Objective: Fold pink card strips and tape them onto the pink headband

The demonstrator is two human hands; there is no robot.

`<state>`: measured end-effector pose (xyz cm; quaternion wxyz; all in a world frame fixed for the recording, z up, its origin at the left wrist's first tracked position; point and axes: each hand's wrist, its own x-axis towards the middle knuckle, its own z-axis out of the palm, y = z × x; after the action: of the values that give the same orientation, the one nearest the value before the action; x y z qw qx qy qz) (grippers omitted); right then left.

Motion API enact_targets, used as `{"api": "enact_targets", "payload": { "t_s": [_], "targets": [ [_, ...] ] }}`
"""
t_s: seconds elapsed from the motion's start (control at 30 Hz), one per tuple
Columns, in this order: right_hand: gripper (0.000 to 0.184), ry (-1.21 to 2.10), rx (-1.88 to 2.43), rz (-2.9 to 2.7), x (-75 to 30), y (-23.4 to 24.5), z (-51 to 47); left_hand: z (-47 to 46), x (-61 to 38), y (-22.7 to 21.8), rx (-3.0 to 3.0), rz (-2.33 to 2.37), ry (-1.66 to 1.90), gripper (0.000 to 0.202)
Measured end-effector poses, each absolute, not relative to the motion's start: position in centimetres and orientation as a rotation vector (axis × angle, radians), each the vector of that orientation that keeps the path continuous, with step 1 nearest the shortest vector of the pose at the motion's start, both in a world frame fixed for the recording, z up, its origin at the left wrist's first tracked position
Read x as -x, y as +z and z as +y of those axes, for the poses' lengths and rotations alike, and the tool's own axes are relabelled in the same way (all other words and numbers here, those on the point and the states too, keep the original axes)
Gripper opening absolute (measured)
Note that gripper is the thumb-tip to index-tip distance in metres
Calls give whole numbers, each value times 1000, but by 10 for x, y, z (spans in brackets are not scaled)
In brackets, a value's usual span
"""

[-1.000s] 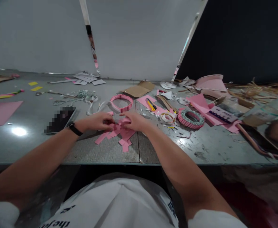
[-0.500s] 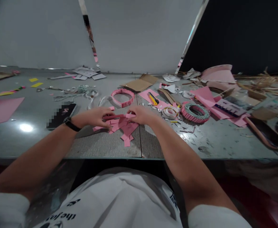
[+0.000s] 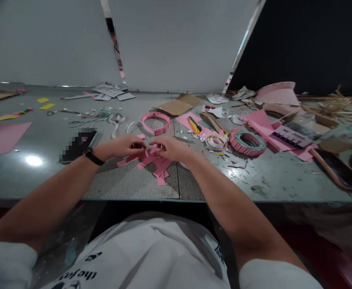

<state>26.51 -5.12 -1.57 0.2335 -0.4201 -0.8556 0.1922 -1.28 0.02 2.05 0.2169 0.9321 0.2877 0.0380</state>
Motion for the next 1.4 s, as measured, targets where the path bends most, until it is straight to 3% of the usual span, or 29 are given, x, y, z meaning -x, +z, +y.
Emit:
{"api": "enact_targets", "payload": {
  "t_s": [0.17,0.3,0.37,0.63,0.83,1.03,1.33,1.4],
  "targets": [
    [39,405,1084,-2310,-277,-12,-49,-2,21,33,-2593,821,65,47],
    [76,485,990,-2561,-290,-5,-49,-3,20,33,-2615,736,-55,54],
    [83,508,1015,-2646,-288,-5,-50,-2,18,30,-2578,694,-45,50],
    [40,370,1163,-2606,-258,-7,-56,0,13,22,-2567,750,101,34],
    [50,411,1131,-2618,-286,0,-53,1,22,31,-2606,778,61,50],
    [33,474,1130,-2629,-283,-4,-51,15,35,31,-2455,731,-33,40],
    [51,485,1099,-2642,-264,-6,-61,9,16,17,-2499,762,96,27],
    [67,528,1078,-2632,-267,-8,-60,9,15,16,-2513,739,118,28]
  ]
}}
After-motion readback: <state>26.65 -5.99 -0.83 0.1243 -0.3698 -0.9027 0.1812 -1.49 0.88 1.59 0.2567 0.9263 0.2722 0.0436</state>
